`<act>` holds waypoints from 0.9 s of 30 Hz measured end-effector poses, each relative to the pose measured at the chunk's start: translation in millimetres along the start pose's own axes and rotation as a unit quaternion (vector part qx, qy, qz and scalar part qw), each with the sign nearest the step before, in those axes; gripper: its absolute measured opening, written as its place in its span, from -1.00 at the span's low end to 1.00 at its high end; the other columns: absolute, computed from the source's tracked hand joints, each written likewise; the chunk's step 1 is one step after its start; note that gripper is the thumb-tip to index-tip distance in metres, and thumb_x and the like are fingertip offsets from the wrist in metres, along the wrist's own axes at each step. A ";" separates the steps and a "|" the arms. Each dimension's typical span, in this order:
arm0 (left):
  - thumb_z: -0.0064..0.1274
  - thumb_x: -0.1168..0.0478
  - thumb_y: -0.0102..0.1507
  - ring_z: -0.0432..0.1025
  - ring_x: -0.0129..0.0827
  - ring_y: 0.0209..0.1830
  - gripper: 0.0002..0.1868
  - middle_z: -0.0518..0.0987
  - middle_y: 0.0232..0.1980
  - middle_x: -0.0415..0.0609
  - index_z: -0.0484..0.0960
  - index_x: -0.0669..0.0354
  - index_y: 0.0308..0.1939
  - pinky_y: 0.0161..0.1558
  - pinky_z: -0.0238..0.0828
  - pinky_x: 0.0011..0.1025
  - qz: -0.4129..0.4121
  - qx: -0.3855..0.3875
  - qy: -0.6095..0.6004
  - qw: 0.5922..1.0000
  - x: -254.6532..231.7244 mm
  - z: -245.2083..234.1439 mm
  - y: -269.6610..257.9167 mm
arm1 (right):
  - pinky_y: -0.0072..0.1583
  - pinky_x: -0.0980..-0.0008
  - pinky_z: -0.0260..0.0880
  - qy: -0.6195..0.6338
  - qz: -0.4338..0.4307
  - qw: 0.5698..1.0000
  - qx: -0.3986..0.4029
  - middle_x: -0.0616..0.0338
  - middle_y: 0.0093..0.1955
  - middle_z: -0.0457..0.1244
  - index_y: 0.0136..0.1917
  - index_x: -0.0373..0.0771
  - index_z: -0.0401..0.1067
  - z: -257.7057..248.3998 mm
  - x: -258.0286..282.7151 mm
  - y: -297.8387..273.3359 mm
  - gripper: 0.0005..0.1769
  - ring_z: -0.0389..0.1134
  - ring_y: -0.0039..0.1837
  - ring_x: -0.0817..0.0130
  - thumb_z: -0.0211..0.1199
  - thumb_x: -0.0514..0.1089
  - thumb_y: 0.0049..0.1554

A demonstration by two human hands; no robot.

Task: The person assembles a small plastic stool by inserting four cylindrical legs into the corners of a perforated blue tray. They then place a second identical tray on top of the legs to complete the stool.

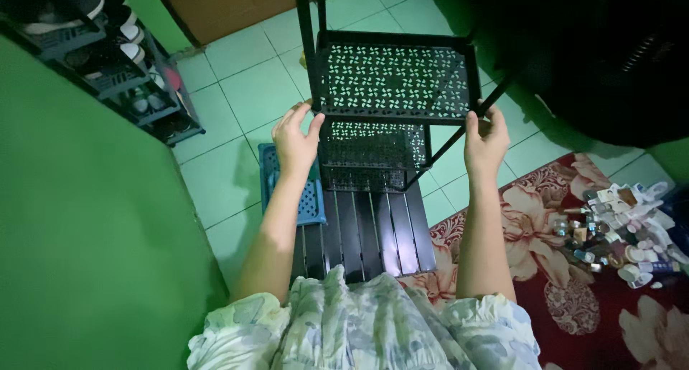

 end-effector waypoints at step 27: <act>0.16 -0.03 0.34 0.38 -0.20 0.29 -0.73 0.68 -0.10 -0.19 0.75 0.05 -0.20 0.40 -0.19 0.21 -0.006 -0.012 0.113 0.994 -27.7 -4.8 18.7 | -0.02 0.32 0.36 -0.074 -0.122 0.988 -0.054 0.05 -0.10 0.31 -0.02 -0.32 0.59 -14.7 49.1 3.6 -0.94 0.37 -0.07 0.26 0.39 -0.32 0.20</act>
Point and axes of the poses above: each hand's wrist, its own y-axis towards the middle knuckle, its own z-axis out of the palm, x = y × z, the point moved 6 cm from there along y, towards the middle knuckle
